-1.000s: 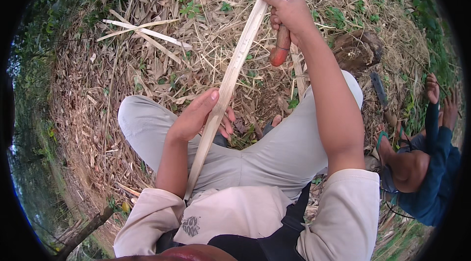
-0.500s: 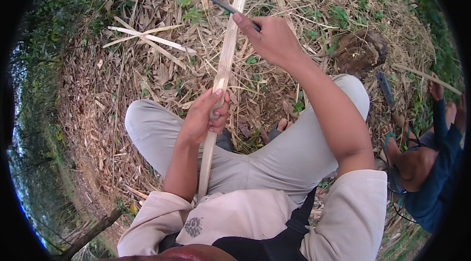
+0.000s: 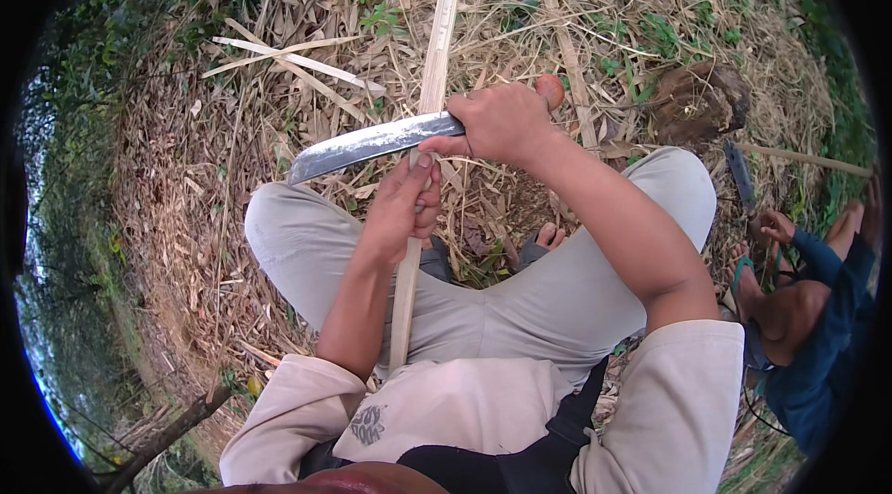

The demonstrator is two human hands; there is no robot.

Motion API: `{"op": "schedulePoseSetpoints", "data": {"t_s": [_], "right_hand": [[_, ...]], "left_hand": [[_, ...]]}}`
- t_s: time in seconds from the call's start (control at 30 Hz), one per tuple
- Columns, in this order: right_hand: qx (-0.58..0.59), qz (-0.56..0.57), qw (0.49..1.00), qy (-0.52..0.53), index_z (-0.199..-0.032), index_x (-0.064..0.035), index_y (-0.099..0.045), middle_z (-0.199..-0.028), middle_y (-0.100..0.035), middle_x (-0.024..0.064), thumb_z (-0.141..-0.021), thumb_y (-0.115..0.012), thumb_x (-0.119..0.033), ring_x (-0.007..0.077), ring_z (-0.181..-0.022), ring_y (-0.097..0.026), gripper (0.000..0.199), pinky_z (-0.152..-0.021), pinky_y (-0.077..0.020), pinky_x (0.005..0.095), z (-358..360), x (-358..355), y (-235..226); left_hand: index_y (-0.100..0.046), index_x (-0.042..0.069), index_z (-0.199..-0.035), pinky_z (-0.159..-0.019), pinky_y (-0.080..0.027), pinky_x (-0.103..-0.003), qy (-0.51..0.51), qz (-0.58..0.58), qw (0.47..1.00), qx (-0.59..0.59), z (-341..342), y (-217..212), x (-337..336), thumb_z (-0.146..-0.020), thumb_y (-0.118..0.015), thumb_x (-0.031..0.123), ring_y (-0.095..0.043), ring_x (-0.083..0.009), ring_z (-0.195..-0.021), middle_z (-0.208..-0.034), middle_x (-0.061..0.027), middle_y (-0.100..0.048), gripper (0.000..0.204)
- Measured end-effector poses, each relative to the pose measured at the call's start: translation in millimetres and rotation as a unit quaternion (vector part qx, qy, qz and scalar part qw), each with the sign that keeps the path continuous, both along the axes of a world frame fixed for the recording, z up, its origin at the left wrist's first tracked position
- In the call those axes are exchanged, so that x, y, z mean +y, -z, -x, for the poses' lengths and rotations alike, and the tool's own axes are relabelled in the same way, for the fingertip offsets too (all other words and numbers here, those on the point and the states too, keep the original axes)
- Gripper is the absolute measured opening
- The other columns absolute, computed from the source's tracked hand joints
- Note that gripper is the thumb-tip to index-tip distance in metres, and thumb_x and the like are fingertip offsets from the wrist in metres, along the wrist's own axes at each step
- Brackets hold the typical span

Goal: The person sits on the ground and uses a large knife to shave a long piece of bamboo, holding it with both hands and scraping the blade along its length to remove the outer layer. Another person is visible in the background performing a similar task.

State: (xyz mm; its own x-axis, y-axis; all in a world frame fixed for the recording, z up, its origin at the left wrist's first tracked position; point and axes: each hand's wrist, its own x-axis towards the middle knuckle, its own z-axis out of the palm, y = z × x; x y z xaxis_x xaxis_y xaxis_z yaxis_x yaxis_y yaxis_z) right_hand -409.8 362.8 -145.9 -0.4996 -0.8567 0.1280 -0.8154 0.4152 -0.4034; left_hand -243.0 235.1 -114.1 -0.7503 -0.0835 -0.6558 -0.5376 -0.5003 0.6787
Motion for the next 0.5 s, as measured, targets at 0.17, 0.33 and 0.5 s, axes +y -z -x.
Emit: {"op": "schedulePoseSetpoints", "data": {"t_s": [0.17, 0.33, 0.5], "right_hand": [[-0.028, -0.041, 0.991, 0.126, -0.076, -0.0070, -0.067, -0.062, -0.063, 0.0152, -0.090, -0.047, -0.073, 0.0351, -0.060, -0.066, 0.070, -0.058, -0.0515, 0.0481, 59.2, 7.6, 3.9], [-0.077, -0.070, 0.989, 0.104, -0.079, -0.0060, -0.069, -0.061, -0.063, 0.0158, -0.089, -0.044, -0.076, 0.0360, -0.063, -0.067, 0.075, -0.061, -0.0538, 0.0486, 37.0, -9.3, 2.7], [0.018, -0.040, 0.996, 0.083, -0.076, -0.0076, -0.067, -0.061, -0.063, 0.0141, -0.087, -0.046, -0.077, 0.0342, -0.061, -0.066, 0.073, -0.060, -0.0535, 0.0470, 58.2, -4.4, 6.6]], "left_hand": [[-0.047, 0.013, -0.095, -0.039, -0.016, -0.021, -0.013, -0.057, 0.998, -0.007, -9.2, -0.3, 4.7, -0.106, -0.046, 0.040, -0.023, -0.0027, -0.044, -0.065, 0.0060, -0.033, 0.029], [-0.047, 0.012, -0.095, -0.039, -0.017, -0.021, -0.027, -0.059, 0.998, -0.013, -11.3, 5.5, -5.1, -0.106, -0.045, 0.040, -0.023, -0.0025, -0.044, -0.065, 0.0064, -0.032, 0.030], [-0.047, 0.013, -0.095, -0.038, -0.018, -0.022, 0.045, 0.006, 0.998, -0.035, -23.9, -1.6, -3.4, -0.107, -0.043, 0.040, -0.024, -0.0033, -0.044, -0.065, 0.0059, -0.036, 0.030]]}}
